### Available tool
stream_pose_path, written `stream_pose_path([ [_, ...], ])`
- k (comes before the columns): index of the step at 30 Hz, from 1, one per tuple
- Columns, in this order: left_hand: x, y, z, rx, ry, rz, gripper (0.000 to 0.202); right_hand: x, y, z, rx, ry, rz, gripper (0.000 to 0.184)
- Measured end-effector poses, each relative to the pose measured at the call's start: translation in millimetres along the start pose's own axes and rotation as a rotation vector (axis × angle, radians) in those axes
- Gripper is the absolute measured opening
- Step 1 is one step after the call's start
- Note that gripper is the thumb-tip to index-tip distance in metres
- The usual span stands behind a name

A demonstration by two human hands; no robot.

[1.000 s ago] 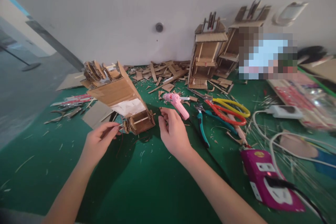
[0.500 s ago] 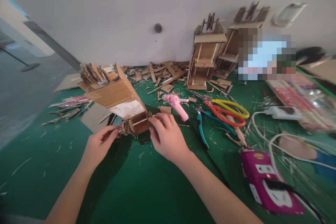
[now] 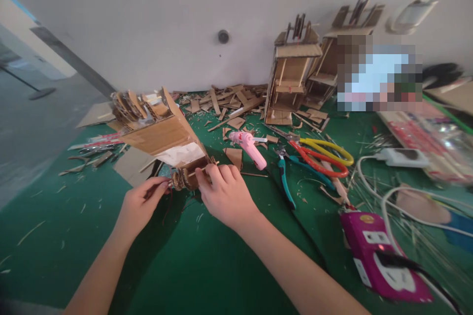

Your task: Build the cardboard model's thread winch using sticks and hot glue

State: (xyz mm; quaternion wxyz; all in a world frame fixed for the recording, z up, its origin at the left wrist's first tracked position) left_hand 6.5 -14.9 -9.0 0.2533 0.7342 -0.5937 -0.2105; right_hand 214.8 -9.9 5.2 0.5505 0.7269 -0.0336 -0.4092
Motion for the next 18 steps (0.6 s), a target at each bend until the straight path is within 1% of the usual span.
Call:
stream_pose_path([
  [5, -0.5, -1.4, 1.3, -0.021, -0.002, 0.009, 0.027, 3.3, -1.8, 0.4, -0.028, 0.002, 0.027, 0.043],
  [7, -0.4, -2.0, 0.6, -0.029, -0.01, 0.012, 0.028, 5.2, 0.7, -0.7, -0.024, -0.006, -0.007, 0.045],
  [9, 0.0, -2.3, -0.3, -0.043, -0.025, 0.014, 0.028, 8.1, 4.3, -4.5, -0.03, -0.047, -0.059, 0.046],
  [13, 1.2, -3.0, 0.9, -0.067, -0.039, 0.029, 0.028, 13.2, 8.1, -12.5, -0.076, -0.136, -0.118, 0.041],
  [18, 3.0, -4.0, 2.6, -0.124, -0.049, 0.053, 0.03, 13.2, 6.1, -10.4, -0.118, -0.107, -0.083, 0.038],
])
Point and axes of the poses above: each hand's wrist, its own x-axis away from the middle knuckle, its own y-axis out of the back of the hand, z = x × y, the point moved 5 cm from there along -x, towards the middle knuckle, and after that the axes turned 10 degrees about y, right-handed, at the moved point
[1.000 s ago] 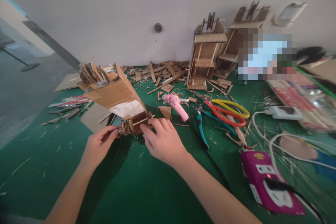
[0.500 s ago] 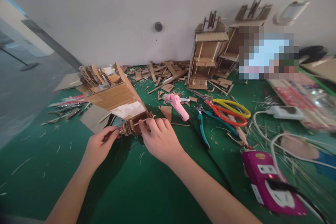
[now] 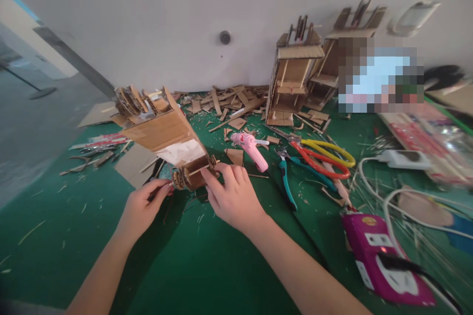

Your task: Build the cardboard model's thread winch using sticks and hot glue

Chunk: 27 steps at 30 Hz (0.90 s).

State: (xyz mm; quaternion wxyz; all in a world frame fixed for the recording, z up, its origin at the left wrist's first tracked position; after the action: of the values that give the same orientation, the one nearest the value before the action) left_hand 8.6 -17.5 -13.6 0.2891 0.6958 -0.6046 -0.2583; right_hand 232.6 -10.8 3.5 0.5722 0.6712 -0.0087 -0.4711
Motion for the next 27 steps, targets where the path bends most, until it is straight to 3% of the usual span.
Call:
stream_pose_path([
  [9, 1.7, -0.4, -8.6, -0.087, -0.072, 0.017, 0.031, -3.6, -4.4, -13.8, -0.181, -0.161, -0.069, 0.047],
  [16, 4.1, -1.5, -0.8, -0.022, -0.035, 0.026, 0.027, 1.3, -13.8, -23.5, -0.353, -0.258, -0.045, 0.045],
  [22, 4.2, 4.9, -3.0, 0.123, -0.003, -0.005, 0.03, 0.2, -11.4, -21.8, -0.335, -0.231, -0.039, 0.047],
  [27, -19.6, 26.4, -21.4, 0.443, 0.099, -0.116, 0.051, -3.7, -4.9, -15.8, -0.265, -0.161, -0.091, 0.051],
])
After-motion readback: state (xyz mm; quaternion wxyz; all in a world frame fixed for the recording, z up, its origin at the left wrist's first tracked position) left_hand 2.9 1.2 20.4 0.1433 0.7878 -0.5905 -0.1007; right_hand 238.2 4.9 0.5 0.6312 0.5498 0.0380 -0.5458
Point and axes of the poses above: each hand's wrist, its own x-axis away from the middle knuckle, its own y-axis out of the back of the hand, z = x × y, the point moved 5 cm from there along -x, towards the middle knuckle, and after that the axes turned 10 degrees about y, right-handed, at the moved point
